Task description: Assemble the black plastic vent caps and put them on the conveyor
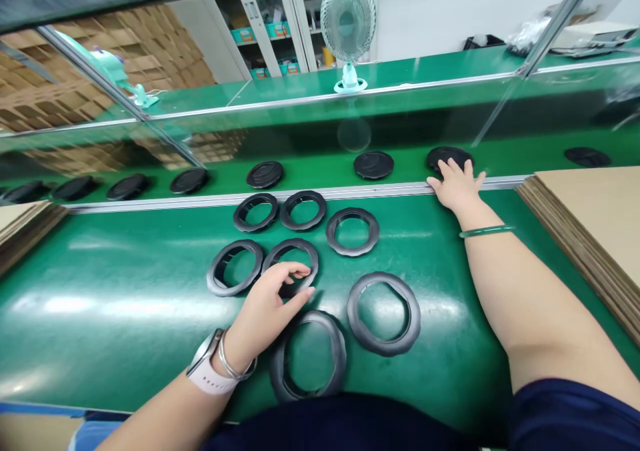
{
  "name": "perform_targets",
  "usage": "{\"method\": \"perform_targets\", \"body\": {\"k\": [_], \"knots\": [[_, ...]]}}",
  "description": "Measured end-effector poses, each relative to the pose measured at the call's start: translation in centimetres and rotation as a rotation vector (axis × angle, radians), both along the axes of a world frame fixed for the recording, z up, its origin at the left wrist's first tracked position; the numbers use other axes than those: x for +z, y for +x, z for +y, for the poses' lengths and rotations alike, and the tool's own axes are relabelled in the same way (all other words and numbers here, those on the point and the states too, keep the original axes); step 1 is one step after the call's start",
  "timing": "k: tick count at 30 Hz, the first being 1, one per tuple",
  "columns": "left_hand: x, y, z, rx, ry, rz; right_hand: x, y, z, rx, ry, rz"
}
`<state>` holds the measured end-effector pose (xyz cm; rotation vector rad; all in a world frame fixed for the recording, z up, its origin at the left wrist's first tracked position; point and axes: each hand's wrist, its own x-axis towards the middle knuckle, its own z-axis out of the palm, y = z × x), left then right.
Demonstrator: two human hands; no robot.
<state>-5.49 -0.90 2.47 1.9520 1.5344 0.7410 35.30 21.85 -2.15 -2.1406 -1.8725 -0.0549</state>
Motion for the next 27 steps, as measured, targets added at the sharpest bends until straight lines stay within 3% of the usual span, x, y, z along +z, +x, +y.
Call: {"method": "perform_targets", "body": {"k": [3,7,9,11,15,18,22,27], "knots": [[-0.8,-0.2,0.2,-0.028,0.015,0.135,-1.5,-0.7,0.4,0.057,0.009,-0.030],[-1.0,-0.2,0.2,-0.029,0.006,0.178,-1.7,-2.3,0.2,0.106,0.038,-0.027],[-0.5,-0.2,0.1,0.001,-0.019,0.024,-1.7,-2.3,0.2,0.100,0.064,-0.008],[0.2,-0.2,0.1,0.043,-0.096,-0.261,-1.9,-2.1,0.4,0.092,0.093,0.017],[1.2,-0.2,0.5,0.123,-0.363,-0.915,-2.2,-1.6,0.6,0.095,0.134,0.055],[1.0,-0.3,1.0,0.184,-0.555,-1.213,-2.3,-1.7,0.7,0.104,0.134,0.075],[0.5,-0.4,1.4,0.224,-0.673,-1.315,-2.5,-1.6,0.8,0.089,0.129,0.092],[0.3,-0.5,1.4,0.190,-0.772,-1.266,-2.3,-1.9,0.9,0.069,0.129,0.099]]}}
